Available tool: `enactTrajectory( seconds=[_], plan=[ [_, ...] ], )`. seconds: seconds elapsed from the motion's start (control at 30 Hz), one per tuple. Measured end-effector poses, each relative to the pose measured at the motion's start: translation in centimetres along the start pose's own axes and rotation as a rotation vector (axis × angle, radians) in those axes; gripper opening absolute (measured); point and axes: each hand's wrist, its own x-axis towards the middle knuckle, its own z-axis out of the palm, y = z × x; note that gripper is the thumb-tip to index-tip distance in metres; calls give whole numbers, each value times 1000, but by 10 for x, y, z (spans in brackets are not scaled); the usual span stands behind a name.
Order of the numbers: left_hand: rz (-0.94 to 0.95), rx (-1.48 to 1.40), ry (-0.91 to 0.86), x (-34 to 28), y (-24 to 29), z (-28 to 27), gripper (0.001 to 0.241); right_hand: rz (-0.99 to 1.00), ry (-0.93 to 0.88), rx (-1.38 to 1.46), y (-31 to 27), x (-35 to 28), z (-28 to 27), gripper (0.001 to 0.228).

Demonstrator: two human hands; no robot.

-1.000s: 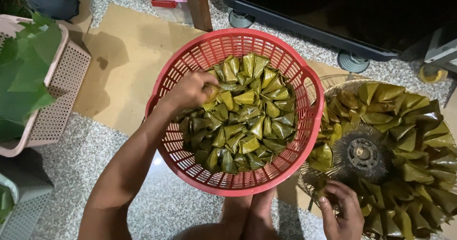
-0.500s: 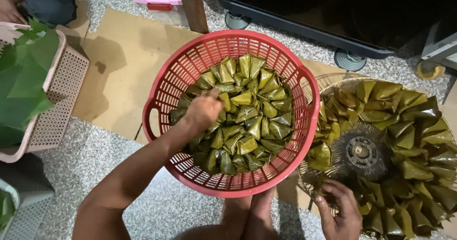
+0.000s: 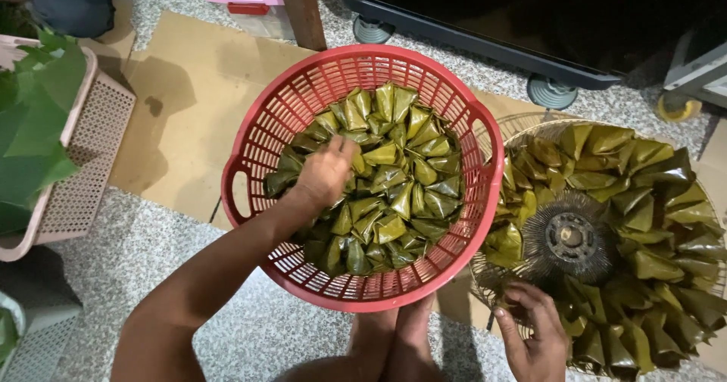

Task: Organizing banana-leaf wrapped food items by transferring them from a red plastic basket to a circular tray.

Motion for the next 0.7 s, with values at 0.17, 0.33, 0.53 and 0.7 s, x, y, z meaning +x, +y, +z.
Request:
enactTrajectory(
  seconds=[0.17,0.33,0.53,0.7],
  plan=[
    [-60,-787,86,-12,-24,-18,40,-6,3,-43,17,7,-14,28],
    [-163,-807,29,-28,-31,-44,32,7,88,38,15,16,-29,34],
    [-81,-882,265,-70,31,-100,44,22,138,-162,22,48,-40,26],
    [140,-1188,421,-93,72,-91,35,-44,6,-400,16,82,-23,31]
  ],
)
